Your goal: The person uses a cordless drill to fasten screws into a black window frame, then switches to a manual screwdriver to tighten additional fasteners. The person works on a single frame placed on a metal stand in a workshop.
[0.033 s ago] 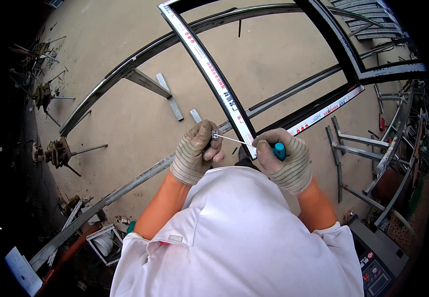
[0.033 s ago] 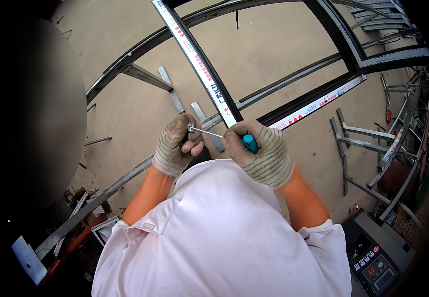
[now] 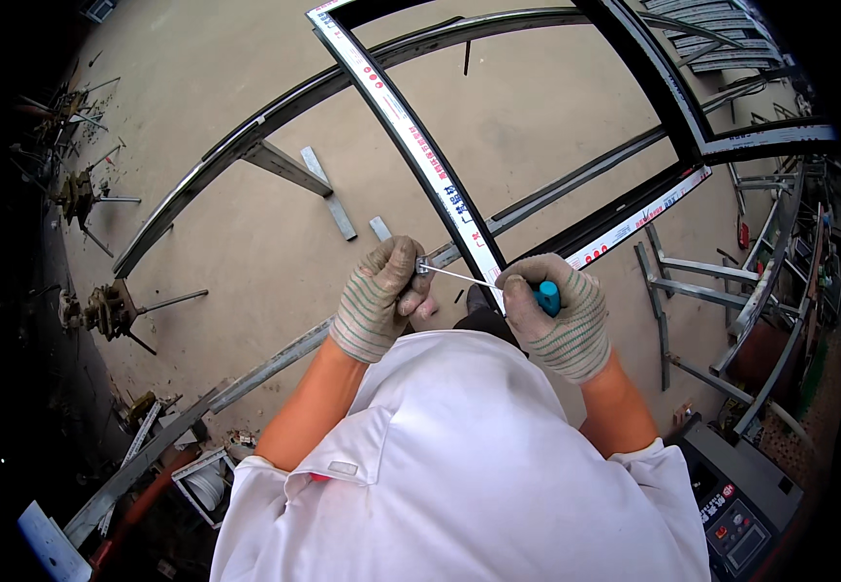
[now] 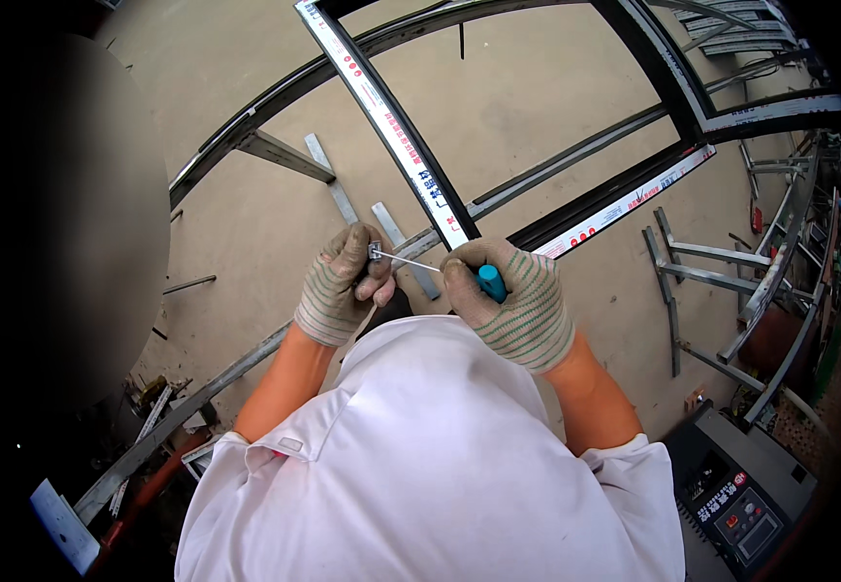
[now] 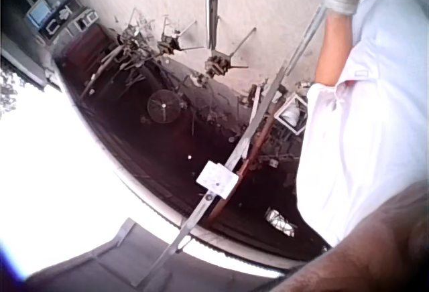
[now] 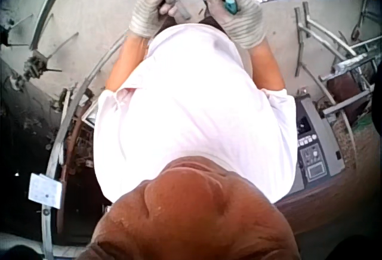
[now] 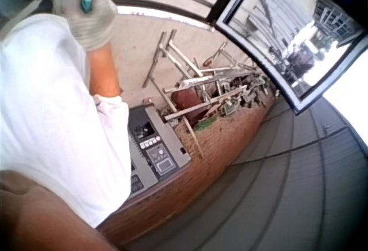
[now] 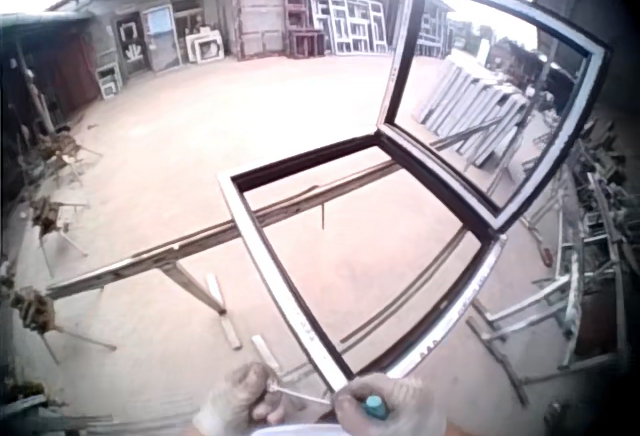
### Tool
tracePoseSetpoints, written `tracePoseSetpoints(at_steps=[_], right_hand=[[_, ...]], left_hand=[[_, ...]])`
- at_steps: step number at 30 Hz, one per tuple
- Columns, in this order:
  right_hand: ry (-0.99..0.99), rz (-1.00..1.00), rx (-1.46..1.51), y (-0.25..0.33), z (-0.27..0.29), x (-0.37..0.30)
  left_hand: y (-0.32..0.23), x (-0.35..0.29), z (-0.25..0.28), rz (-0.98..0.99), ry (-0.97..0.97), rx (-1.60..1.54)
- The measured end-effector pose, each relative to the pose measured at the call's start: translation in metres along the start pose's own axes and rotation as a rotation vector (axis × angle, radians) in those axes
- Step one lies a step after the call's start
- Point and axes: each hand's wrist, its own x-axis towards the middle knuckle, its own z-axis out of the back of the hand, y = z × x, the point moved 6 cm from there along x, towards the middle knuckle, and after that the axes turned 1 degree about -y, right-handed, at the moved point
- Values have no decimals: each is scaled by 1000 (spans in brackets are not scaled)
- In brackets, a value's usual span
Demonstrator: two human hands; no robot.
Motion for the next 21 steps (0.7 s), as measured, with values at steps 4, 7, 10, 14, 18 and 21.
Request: tracePoseSetpoints(at_steps=[4,7,10,14,18,21], right_hand=[[-11,-210,-26,7,-18,14],[12,-528,223,-16,-26,18],[100,-692,523,-35,-26,23],[212,-766,647,-68,-18,30],[267,-834,832,-80,-15,30],[268,-939,974,-93,-18,23]], left_hand=[[-34,5,19,-39,-72,419],[-49,6,21,-79,-155,623],[-47,12,20,-159,-186,601],[-36,14,6,-272,-254,514],[-22,16,-6,-386,-332,449],[-18,16,-12,-428,-388,478]])
